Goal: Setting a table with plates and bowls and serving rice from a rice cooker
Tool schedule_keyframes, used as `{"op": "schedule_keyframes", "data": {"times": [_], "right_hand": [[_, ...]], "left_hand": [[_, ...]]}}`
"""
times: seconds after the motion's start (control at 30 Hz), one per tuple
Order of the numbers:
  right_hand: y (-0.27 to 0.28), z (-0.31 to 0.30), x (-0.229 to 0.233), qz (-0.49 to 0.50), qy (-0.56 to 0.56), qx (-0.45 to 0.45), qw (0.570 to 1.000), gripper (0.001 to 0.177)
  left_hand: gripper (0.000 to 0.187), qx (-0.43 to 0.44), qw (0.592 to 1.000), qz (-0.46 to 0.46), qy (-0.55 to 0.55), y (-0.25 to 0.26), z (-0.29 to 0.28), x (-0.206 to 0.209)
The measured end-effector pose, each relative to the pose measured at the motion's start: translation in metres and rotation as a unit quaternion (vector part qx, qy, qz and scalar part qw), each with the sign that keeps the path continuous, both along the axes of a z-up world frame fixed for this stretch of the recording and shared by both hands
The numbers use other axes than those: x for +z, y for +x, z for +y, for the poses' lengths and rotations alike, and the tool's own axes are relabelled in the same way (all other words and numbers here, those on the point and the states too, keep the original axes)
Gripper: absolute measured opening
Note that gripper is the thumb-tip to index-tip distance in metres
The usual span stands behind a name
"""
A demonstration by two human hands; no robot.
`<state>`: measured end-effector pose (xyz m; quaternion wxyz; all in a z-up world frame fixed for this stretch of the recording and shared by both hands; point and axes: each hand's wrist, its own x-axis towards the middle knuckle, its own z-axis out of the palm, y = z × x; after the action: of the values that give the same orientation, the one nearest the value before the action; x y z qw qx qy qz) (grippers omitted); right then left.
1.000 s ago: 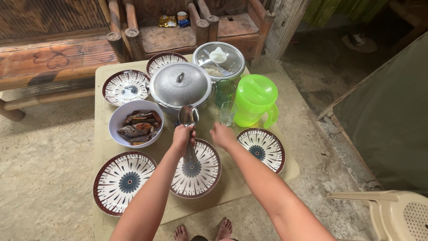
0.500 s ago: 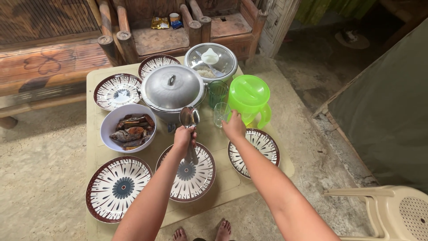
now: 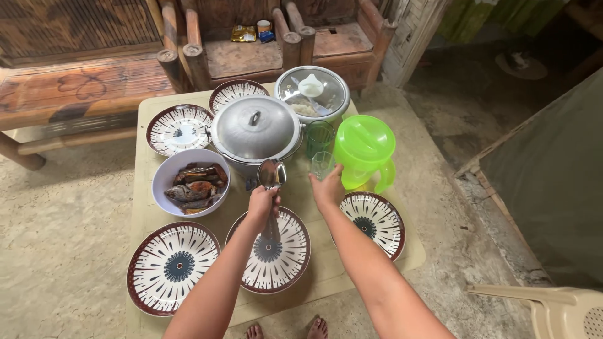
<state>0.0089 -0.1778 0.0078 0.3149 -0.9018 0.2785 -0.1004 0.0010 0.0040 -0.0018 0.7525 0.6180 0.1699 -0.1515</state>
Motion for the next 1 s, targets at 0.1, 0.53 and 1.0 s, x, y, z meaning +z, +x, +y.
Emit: {"op": "schedule_keyframes", "data": {"times": [0.1, 0.53, 1.0], "right_hand": [[-0.013, 0.015, 0.03, -0.014, -0.005, -0.005, 1.0, 0.083], [0.015, 0.007, 0.019, 0.061, -0.067, 0.034, 0.995, 0.101], [-0.015, 0.047, 0.055, 0.051, -0.049, 0.277, 0.958, 0.084]], "left_hand": [[0.011, 0.004, 1.0, -0.002, -0.003, 0.002, 0.003, -0.003], [0.012, 0.012, 1.0, -0.005, -0.023, 0.001, 0.014, -0.005], [0.012, 0.014, 0.999, -0.027, -0.044, 0.008, 0.015, -0.002]]}}
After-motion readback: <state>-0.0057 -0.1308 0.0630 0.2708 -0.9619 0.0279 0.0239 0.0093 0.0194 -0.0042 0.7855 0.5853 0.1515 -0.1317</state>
